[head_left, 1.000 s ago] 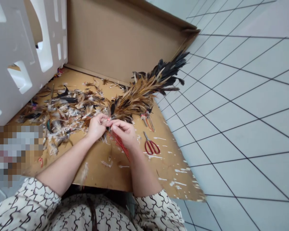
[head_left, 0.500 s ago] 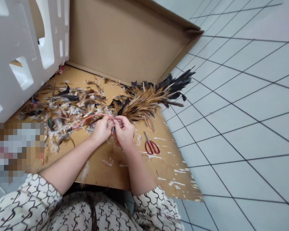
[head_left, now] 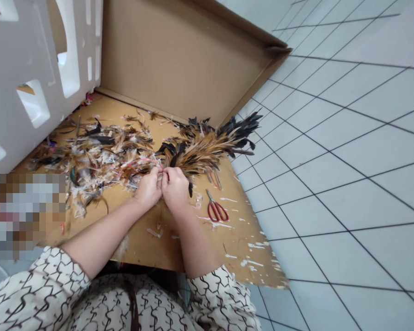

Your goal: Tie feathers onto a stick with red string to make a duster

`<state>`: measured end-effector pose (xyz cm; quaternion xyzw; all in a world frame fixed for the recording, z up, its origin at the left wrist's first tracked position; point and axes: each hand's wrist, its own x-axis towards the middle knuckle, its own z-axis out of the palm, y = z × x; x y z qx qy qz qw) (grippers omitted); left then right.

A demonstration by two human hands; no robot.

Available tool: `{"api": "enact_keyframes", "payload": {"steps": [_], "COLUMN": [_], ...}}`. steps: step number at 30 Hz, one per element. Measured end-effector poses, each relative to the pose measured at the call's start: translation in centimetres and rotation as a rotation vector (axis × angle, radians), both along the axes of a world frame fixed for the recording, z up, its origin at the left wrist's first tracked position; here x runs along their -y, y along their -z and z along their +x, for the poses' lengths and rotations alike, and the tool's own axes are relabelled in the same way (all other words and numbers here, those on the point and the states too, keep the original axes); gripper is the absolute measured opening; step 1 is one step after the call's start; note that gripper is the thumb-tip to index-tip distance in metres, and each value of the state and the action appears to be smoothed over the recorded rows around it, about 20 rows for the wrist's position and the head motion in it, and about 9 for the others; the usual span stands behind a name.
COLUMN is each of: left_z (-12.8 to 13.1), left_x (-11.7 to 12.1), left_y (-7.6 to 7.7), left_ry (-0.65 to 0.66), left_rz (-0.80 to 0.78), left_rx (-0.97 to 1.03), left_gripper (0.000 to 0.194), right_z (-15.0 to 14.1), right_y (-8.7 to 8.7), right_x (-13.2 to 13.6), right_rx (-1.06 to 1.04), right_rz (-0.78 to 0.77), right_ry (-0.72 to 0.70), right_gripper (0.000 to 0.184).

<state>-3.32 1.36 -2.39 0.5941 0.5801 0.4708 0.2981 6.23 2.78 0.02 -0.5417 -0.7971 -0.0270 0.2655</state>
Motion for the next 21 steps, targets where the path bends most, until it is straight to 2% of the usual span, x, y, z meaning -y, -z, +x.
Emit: {"api": "enact_keyframes", "payload": {"steps": [4,12,21], "left_z": [0.02,0.1,0.07], "left_x": [0.01,0.27,0.24], "left_y": [0.17,-0.47,-0.18], "left_ry": [0.017,0.036,0.058], "left_rz": [0.005,-0.052,-0.044], "left_rx": [-0.023,-0.15,-0.175], "left_gripper": [0.025,0.029,0.024], "right_z": [-0.13,-0.17,-0.07], "right_y": [-0.19,-0.78,0.1], "right_x": [-0.1,0.13,-0.47], "right_rx": [0.065,0.14,0.123], "right_rz": [-0.039,-0.126,-0.111], "right_ry": [0.004,-0.037,-0.046], "right_gripper": [0.026,0.026,0.023]}}
